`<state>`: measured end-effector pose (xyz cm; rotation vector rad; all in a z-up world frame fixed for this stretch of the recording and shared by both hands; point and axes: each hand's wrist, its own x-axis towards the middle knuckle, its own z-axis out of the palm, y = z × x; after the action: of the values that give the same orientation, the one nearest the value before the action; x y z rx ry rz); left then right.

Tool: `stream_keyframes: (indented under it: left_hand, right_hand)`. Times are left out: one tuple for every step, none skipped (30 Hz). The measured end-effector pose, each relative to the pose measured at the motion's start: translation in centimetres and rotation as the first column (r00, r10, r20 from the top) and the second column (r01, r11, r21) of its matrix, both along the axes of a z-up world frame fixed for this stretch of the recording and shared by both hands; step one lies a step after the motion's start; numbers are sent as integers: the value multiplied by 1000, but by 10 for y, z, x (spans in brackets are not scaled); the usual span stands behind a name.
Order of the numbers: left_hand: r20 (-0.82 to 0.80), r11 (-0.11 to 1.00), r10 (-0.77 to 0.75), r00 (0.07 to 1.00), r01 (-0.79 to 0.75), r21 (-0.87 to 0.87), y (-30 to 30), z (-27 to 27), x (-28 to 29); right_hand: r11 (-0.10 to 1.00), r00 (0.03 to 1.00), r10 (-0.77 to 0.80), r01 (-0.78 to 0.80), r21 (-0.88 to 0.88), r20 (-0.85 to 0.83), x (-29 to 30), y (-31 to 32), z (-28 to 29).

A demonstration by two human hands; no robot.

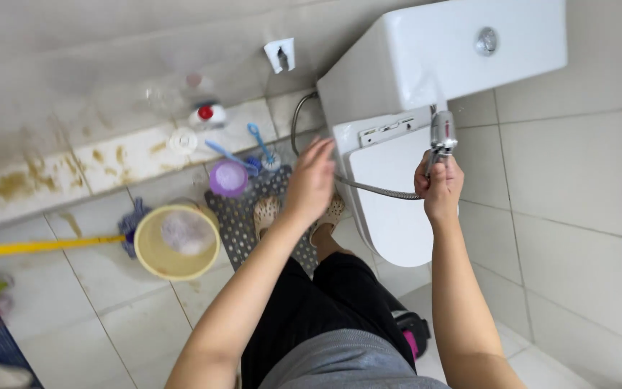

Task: Wiping down and cleaning the exterior of a toilet with a cloth in a bathroom.

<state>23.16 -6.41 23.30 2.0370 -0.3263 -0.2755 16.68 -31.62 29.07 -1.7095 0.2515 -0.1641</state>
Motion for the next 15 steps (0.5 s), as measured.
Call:
stream_keyframes:
  left_hand:
    - [24,1000,-27,999,26,7,-32,7,25]
    - [288,974,-180,941,128,189,-66,15,48]
    - [494,909,-354,794,169,380,-103,23,68]
    - [506,903,-377,776,185,389,-129,27,89]
    - [454,856,-443,773,213,472,-159,30,112]
    - [397,800,-502,768,238,551,-189,35,135]
    - [409,795,-514,754,241,556,-211,41,148]
    - [357,806,-393,847,131,577,-233,47,161]
    - [303,795,-250,919,17,606,-251,52,170]
    - [312,790,-261,913,16,613,-271,42,170]
    - [337,802,-219,916,-27,596,-282,28,167]
    - [362,812,-177,915,-71,579,-291,14,164]
    - [370,806,-187,910,-73,587,-276,12,155]
    - [380,825,-212,900,-44,564,-259,11,146]
    - [393,845,-232,890,-16,535,-245,10,142]
  right_hand:
    - [1000,999,-27,26,7,24,0,-8,7]
    - [998,999,-3,0,63,38,0,-17,14]
    - [993,999,23,-29,119,48,-2,-29,21]
    - [992,998,-2,-6,125,66,-9,-40,19]
    - [993,999,27,-30,115,27,-14,-53,16]
    - [993,998,56,-54,107,-12,-17,-66,12]
    - [993,999,40,-40,108,4,-19,-74,14]
    - [991,999,42,-42,126,4,-21,-81,16]
    - [988,999,50,-50,149,0,-25,-85,16]
    - [987,999,41,-43,156,12,-26,-94,15]
    - [976,999,51,-52,212,8,-28,-96,14]
    - [962,998,61,-60,266,4,-31,-98,13]
    - [959,998,55,-57,276,16,-34,-107,8]
    - [961,998,61,-60,269,7,-36,-116,3]
    - [964,998,69,-66,256,-2,-34,-126,0]
